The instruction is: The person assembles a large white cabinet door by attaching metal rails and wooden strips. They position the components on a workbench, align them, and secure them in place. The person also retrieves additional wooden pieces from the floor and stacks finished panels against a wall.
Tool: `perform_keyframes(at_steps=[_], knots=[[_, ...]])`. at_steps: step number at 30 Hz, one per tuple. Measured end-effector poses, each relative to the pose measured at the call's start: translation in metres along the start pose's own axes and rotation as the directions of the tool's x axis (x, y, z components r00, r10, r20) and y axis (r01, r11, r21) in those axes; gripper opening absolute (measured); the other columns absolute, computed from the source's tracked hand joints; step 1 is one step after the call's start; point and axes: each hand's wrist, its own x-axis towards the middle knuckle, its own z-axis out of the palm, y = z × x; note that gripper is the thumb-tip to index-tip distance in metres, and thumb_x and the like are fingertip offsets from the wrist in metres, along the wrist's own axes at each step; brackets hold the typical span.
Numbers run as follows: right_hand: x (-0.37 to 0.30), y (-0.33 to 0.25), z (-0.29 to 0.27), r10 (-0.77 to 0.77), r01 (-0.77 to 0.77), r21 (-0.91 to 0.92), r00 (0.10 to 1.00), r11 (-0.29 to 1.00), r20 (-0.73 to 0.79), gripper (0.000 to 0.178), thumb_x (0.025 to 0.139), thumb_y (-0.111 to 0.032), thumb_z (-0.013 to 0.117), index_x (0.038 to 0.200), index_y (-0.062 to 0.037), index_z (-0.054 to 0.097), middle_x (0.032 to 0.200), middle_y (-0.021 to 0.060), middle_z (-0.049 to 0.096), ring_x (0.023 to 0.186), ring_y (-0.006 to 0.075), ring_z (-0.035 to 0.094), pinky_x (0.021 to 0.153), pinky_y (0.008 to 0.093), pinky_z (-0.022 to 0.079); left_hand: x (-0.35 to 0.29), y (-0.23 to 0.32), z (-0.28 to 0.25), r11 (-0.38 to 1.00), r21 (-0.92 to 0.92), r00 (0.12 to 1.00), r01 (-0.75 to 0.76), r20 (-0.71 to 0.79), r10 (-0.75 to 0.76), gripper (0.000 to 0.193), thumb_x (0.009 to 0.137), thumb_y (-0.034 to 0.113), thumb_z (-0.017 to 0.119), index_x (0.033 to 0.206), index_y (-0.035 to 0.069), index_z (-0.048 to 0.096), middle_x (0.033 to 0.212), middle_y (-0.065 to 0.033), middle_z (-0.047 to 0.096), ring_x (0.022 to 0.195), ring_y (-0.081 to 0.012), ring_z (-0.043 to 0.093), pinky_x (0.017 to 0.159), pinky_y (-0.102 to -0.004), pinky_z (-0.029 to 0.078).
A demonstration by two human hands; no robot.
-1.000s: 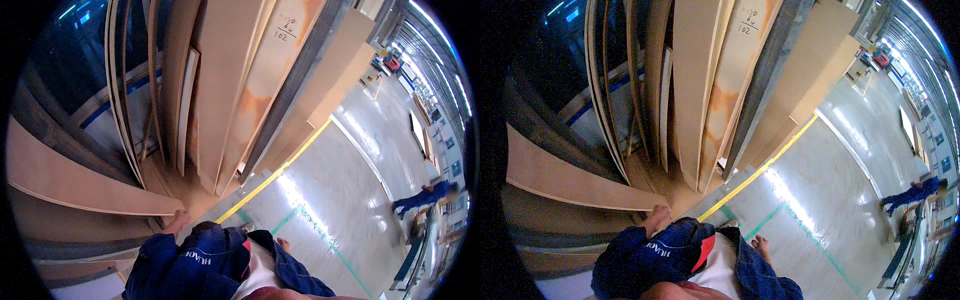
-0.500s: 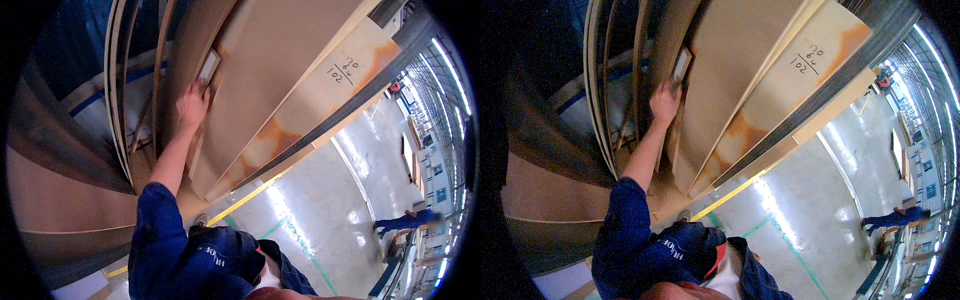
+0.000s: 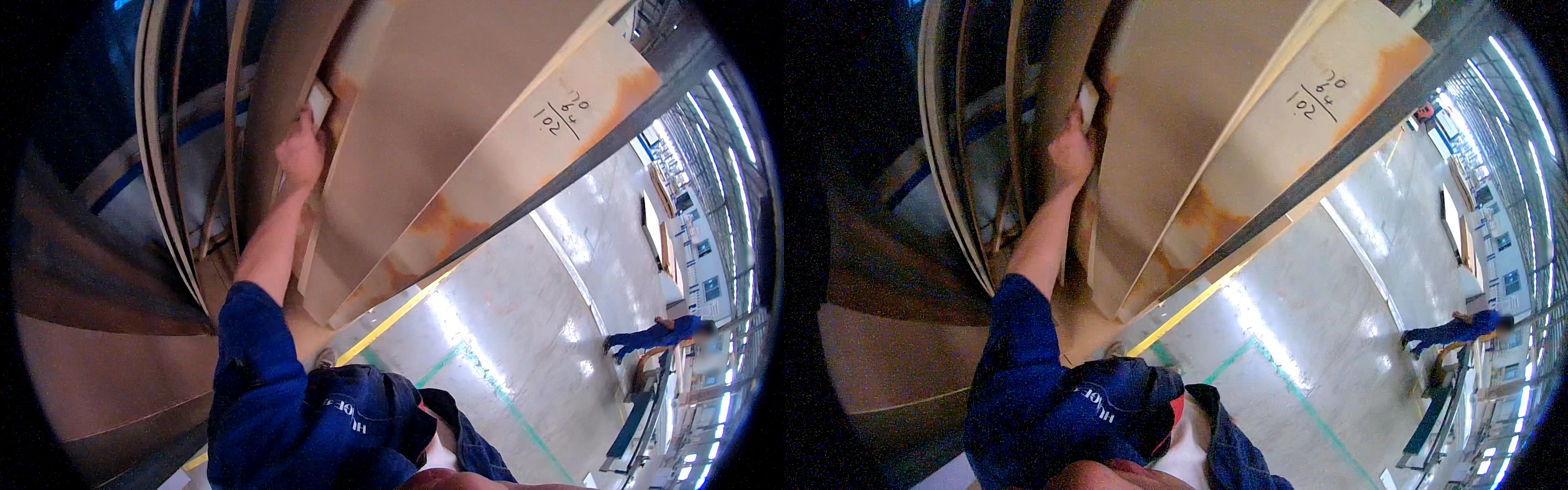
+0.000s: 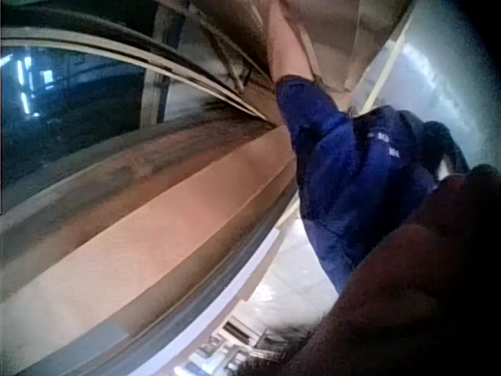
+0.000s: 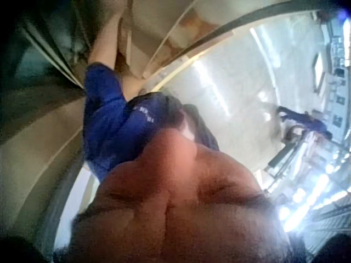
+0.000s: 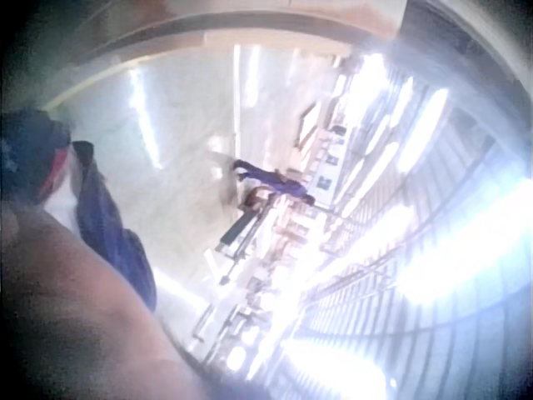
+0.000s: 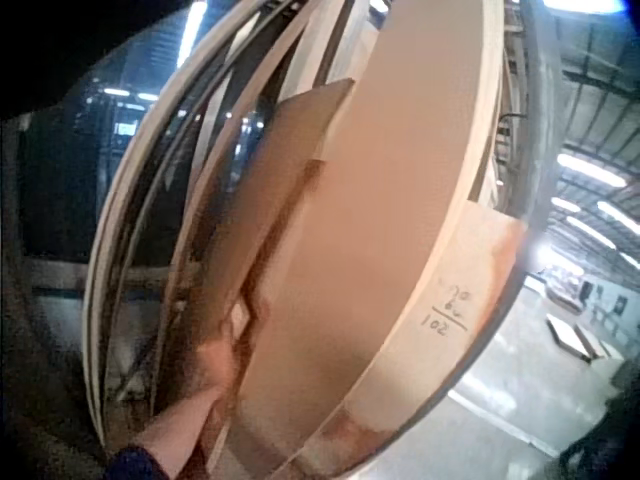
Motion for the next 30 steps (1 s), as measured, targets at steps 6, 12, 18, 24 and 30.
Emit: perform_keyframes(at_steps=[6, 12, 18, 24, 30], knots=[[-0.001, 0.006, 0.012, -0.017, 0.018, 0.103, 1.0, 0.994, -0.009, 0.026, 0.092, -0.019, 0.07, 0.108, 0.0008, 0.069, 0.099, 0.0101, 0.069, 0.074, 0.0222, 0.067, 0.065, 0.0339, 0.055, -0.01, -0.031, -0.03, 0.983, -0.152, 0.995, -0.099, -0.007, 0.099, 0.063, 0.085, 0.016, 0.074, 0.141, 0.006, 0.047, 0.099, -0.025, 0.07, 0.09, -0.0419, 0.07, 0.079, -0.0492, 0.056], [-0.002, 0.002, 0.023, -0.039, 0.039, 0.305, 0.999, 0.952, -0.006, 0.025, 0.092, -0.016, 0.069, 0.108, 0.0033, 0.068, 0.097, 0.0104, 0.068, 0.069, 0.0218, 0.066, 0.06, 0.0332, 0.055, -0.023, -0.038, -0.07, 0.943, -0.333, 0.997, -0.024, 0.057, 0.045, 0.051, 0.088, 0.008, 0.067, 0.135, 0.002, 0.048, 0.104, -0.0257, 0.07, 0.097, -0.0406, 0.07, 0.083, -0.0473, 0.056], [-0.024, -0.063, 0.042, 0.169, -0.151, 0.617, 0.985, 0.773, 0.029, 0.026, 0.094, -0.016, 0.068, 0.109, 0.0054, 0.066, 0.095, 0.0104, 0.067, 0.067, 0.0174, 0.065, 0.063, 0.0333, 0.057, -0.053, -0.019, -0.091, 0.927, -0.363, 0.991, 0.099, 0.118, -0.059, 0.051, 0.089, 0.009, 0.07, 0.132, -0.001, 0.046, 0.104, -0.0196, 0.071, 0.091, -0.024, 0.071, 0.079, -0.037, 0.056], [-0.011, -0.124, 0.056, 0.07, -0.102, 0.522, 0.994, 0.847, 0.08, 0.028, 0.098, -0.021, 0.066, 0.112, 0.0025, 0.068, 0.093, 0.0069, 0.069, 0.077, 0.0149, 0.066, 0.072, 0.0269, 0.055, -0.066, -0.034, -0.111, 0.92, -0.389, 0.996, 0.05, 0.086, -0.018, 0.042, 0.094, 0.015, 0.071, 0.123, -0.003, 0.045, 0.102, -0.0157, 0.068, 0.092, -0.0158, 0.066, 0.08, -0.0298, 0.054], [-0.007, -0.223, 0.067, -0.172, 0.092, 0.478, 0.977, 0.874, 0.126, 0.024, 0.099, -0.013, 0.06, 0.114, 0.0038, 0.067, 0.096, 0.0096, 0.07, 0.087, 0.0174, 0.067, 0.084, 0.0312, 0.056, -0.065, -0.03, -0.122, 0.888, -0.459, 0.997, 0.003, 0.07, 0.033, 0.042, 0.094, 0.009, 0.071, 0.121, -0.004, 0.041, 0.113, -0.0165, 0.062, 0.103, -0.0166, 0.063, 0.08, -0.0282, 0.054]])
